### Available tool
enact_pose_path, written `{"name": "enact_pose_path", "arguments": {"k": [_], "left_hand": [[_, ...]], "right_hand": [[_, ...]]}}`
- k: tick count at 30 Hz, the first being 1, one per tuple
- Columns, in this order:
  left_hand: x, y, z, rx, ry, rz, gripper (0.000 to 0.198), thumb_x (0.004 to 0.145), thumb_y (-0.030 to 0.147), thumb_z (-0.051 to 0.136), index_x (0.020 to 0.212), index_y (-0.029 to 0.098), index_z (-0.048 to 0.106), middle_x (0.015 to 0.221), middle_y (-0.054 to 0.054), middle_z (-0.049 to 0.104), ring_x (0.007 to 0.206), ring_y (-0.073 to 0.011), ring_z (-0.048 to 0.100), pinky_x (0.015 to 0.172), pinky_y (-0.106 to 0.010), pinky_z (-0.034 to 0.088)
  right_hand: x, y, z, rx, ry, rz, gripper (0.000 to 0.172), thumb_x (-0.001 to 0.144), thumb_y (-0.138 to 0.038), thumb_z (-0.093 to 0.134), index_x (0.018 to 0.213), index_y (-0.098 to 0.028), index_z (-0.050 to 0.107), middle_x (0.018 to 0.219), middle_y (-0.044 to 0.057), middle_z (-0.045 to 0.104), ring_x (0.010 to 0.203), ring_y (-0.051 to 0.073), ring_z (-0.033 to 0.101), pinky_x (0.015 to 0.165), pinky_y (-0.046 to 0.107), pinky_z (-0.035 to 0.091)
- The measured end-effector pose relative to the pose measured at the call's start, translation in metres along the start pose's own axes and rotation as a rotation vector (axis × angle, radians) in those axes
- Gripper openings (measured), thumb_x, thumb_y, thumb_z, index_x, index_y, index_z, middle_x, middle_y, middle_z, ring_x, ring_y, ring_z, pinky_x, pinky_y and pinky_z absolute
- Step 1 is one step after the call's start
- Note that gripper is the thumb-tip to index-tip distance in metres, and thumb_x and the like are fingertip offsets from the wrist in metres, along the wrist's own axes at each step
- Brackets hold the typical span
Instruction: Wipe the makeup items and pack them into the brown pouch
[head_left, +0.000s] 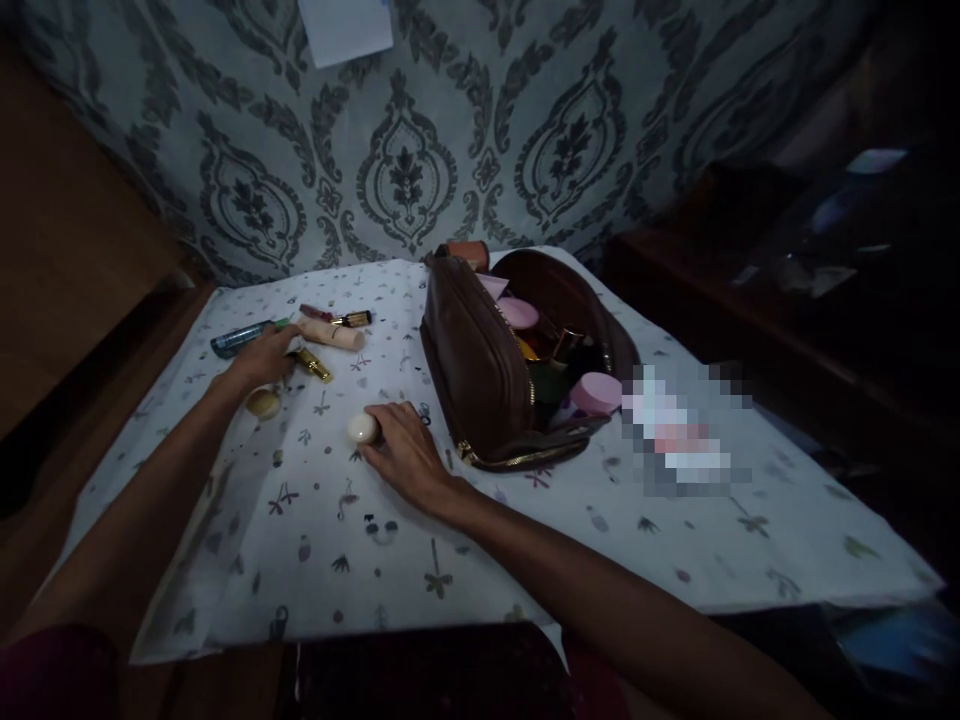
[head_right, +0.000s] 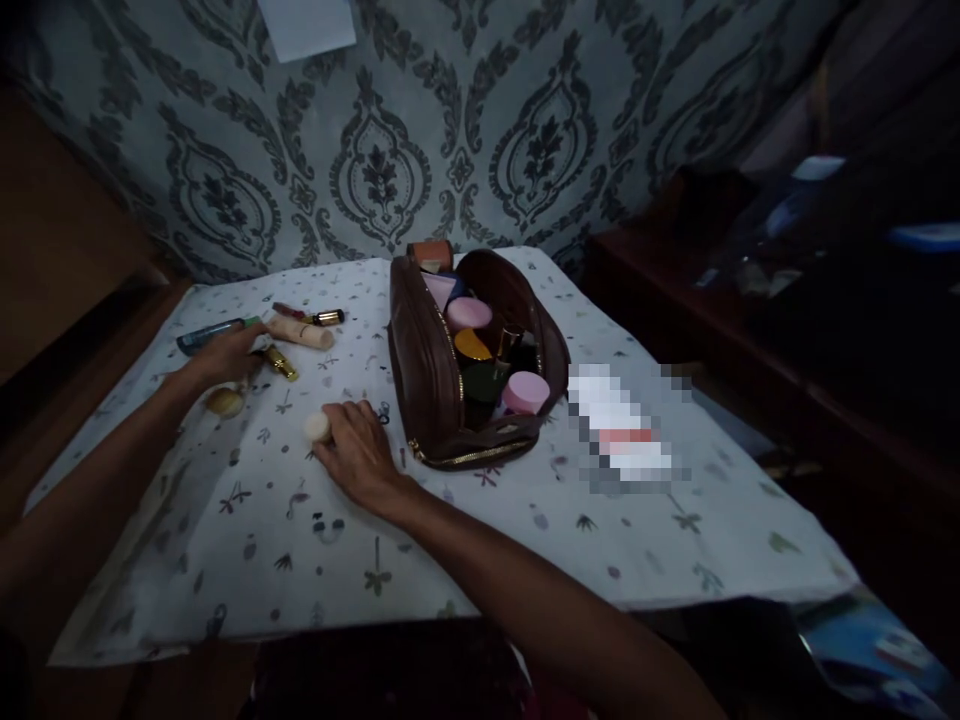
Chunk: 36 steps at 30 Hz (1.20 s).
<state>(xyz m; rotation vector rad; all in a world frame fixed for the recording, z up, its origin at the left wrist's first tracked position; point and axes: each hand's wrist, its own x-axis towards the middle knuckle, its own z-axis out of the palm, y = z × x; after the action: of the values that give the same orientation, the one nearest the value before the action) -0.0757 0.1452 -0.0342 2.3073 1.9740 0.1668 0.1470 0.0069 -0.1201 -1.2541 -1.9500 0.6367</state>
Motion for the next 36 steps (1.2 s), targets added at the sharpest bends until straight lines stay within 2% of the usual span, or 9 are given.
{"name": "enact_pose_path", "arguments": {"k": [4, 8, 12, 15, 19, 25, 28, 31, 36], "left_hand": [[-0.007, 0.002, -0.017, 0.007, 0.05, -0.058, 0.043, 0.09, 0.042, 0.047, 0.124, 0.015, 0.053, 0.113, -0.008, 0.059, 0.116, -0.0347, 0.059, 0.1, -0.051, 0.047], [-0.036, 0.012, -0.038, -0.043, 0.281, -0.088, 0.053, 0.08, 0.06, 0.05, 0.118, 0.024, 0.057, 0.106, -0.004, 0.062, 0.121, -0.0382, 0.056, 0.1, -0.048, 0.046], [-0.085, 0.045, -0.04, -0.197, 0.048, 0.154, 0.06, 0.077, 0.064, 0.053, 0.118, 0.021, 0.06, 0.101, -0.005, 0.069, 0.101, -0.0325, 0.064, 0.092, -0.047, 0.052], [-0.123, 0.075, -0.031, -0.352, -0.142, 0.369, 0.051, 0.08, 0.062, 0.057, 0.117, 0.027, 0.063, 0.117, -0.006, 0.069, 0.102, -0.03, 0.065, 0.088, -0.036, 0.055], [-0.152, 0.101, -0.016, -0.253, -0.129, 0.407, 0.052, 0.089, 0.06, 0.048, 0.133, 0.035, 0.053, 0.122, -0.007, 0.064, 0.103, -0.0292, 0.066, 0.079, -0.034, 0.057], [-0.16, 0.121, 0.005, 0.016, -0.073, 0.292, 0.058, 0.09, 0.065, 0.036, 0.135, 0.035, 0.058, 0.109, -0.01, 0.061, 0.065, -0.0224, 0.065, 0.049, -0.031, 0.051], [-0.157, 0.128, 0.007, -0.169, -0.07, 0.241, 0.055, 0.093, 0.06, 0.034, 0.137, 0.035, 0.057, 0.112, -0.007, 0.063, 0.086, -0.0244, 0.069, 0.069, -0.033, 0.058], [-0.15, 0.134, 0.007, -0.459, -0.105, 0.114, 0.054, 0.093, 0.062, 0.038, 0.132, 0.033, 0.061, 0.126, -0.003, 0.065, 0.119, -0.0263, 0.061, 0.1, -0.035, 0.052], [-0.141, 0.139, 0.01, -0.692, -0.137, -0.204, 0.068, 0.086, 0.074, 0.04, 0.131, 0.027, 0.062, 0.125, -0.004, 0.069, 0.127, -0.0324, 0.056, 0.114, -0.047, 0.038]], "right_hand": [[-0.001, -0.002, -0.002, 0.001, -0.032, 0.001, 0.044, 0.086, -0.021, 0.065, 0.128, -0.013, 0.054, 0.123, 0.014, 0.061, 0.117, 0.027, 0.05, 0.105, 0.046, 0.039], [-0.001, -0.011, -0.011, 0.012, -0.008, 0.032, 0.055, 0.089, -0.028, 0.064, 0.138, -0.01, 0.047, 0.13, 0.017, 0.056, 0.124, 0.029, 0.047, 0.11, 0.048, 0.037], [-0.004, -0.026, -0.02, 0.177, 0.05, -0.039, 0.068, 0.089, -0.027, 0.064, 0.147, -0.008, 0.033, 0.145, 0.019, 0.044, 0.134, 0.027, 0.04, 0.113, 0.044, 0.035], [-0.01, -0.032, -0.023, 0.369, 0.017, -0.048, 0.062, 0.084, -0.02, 0.068, 0.14, -0.01, 0.043, 0.135, 0.016, 0.053, 0.123, 0.023, 0.052, 0.105, 0.037, 0.044], [-0.021, -0.03, -0.026, 0.58, 0.032, 0.042, 0.049, 0.075, -0.017, 0.077, 0.12, -0.017, 0.059, 0.108, 0.004, 0.067, 0.097, 0.018, 0.062, 0.089, 0.031, 0.05], [-0.037, -0.024, -0.028, 0.767, 0.032, 0.149, 0.024, 0.07, -0.019, 0.076, 0.092, -0.016, 0.065, 0.075, -0.004, 0.062, 0.069, 0.013, 0.057, 0.062, 0.022, 0.046], [-0.041, -0.025, -0.028, 0.749, 0.088, 0.106, 0.029, 0.07, -0.02, 0.076, 0.095, -0.017, 0.063, 0.086, 0.0, 0.066, 0.077, 0.016, 0.061, 0.07, 0.025, 0.049], [-0.043, -0.025, -0.03, 0.648, 0.099, 0.046, 0.03, 0.068, -0.023, 0.079, 0.089, -0.018, 0.059, 0.091, 0.002, 0.066, 0.085, 0.019, 0.062, 0.079, 0.03, 0.051], [-0.041, -0.024, -0.038, 0.65, 0.168, 0.01, 0.043, 0.064, -0.018, 0.085, 0.101, -0.019, 0.062, 0.104, 0.004, 0.061, 0.1, 0.018, 0.06, 0.09, 0.03, 0.051]]}}
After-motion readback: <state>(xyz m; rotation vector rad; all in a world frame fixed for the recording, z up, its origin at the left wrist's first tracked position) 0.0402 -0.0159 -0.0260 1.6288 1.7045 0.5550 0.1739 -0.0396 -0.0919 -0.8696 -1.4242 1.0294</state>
